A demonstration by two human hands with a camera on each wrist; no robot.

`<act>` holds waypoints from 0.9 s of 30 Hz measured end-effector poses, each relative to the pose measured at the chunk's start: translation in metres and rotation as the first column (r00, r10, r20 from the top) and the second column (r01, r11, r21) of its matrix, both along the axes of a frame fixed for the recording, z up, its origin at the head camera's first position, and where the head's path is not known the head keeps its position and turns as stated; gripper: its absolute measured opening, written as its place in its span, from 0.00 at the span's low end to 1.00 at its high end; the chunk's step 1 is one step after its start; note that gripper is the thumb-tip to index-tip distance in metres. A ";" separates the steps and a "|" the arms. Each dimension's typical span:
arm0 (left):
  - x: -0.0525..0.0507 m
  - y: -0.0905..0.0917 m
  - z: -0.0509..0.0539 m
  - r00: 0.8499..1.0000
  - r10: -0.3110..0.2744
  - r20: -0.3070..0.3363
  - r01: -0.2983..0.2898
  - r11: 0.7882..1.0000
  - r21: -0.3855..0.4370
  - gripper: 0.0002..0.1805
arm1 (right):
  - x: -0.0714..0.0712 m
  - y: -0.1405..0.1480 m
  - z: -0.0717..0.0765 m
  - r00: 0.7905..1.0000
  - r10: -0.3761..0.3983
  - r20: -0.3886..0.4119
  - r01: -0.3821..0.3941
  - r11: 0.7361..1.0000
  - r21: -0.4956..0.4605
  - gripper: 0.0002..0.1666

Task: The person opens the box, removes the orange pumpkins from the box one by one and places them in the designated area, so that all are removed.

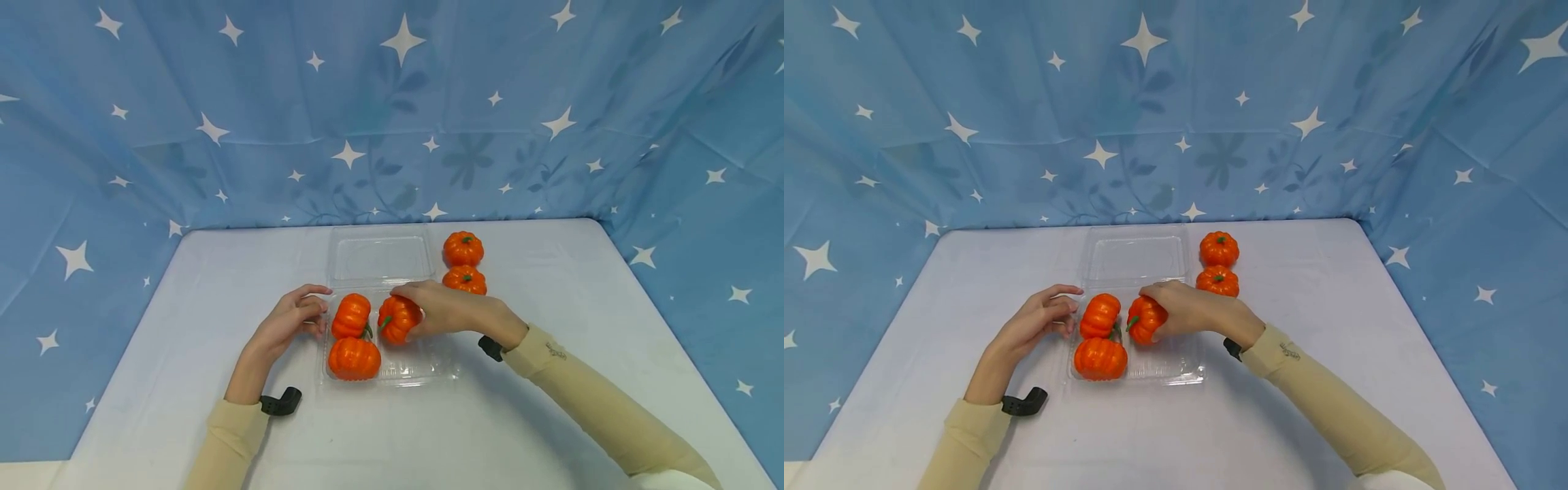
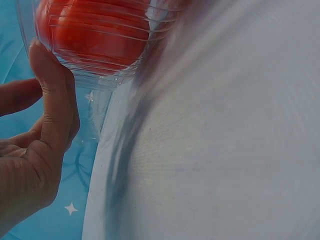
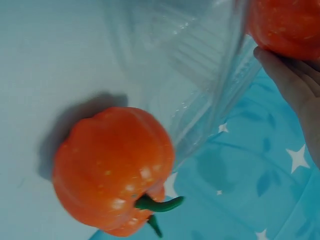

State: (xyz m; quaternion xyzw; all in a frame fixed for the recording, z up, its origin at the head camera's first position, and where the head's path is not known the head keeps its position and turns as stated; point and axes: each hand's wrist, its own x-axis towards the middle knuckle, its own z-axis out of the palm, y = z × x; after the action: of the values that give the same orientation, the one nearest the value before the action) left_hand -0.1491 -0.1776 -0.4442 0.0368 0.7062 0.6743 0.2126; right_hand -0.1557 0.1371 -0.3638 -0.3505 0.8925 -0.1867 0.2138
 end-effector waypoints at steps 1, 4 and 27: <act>0.000 0.000 0.000 1.000 -0.002 0.001 0.002 1.000 -0.001 0.23 | 0.000 0.002 -0.001 1.000 -0.003 0.003 0.003 1.000 -0.014 0.43; 0.000 0.000 -0.001 1.000 -0.004 0.002 0.004 1.000 -0.003 0.23 | 0.000 0.009 -0.002 1.000 -0.015 0.006 0.016 0.998 -0.055 0.42; 0.001 -0.001 0.000 1.000 -0.006 0.000 0.006 1.000 0.005 0.23 | -0.010 0.042 -0.010 0.992 -0.127 0.020 0.127 0.945 -0.301 0.43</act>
State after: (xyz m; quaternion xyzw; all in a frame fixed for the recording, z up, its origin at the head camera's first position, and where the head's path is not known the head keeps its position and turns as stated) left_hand -0.1484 -0.1789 -0.4437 0.0394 0.7046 0.6754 0.2143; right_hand -0.1656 0.1790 -0.3737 -0.3209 0.8741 -0.3343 0.1457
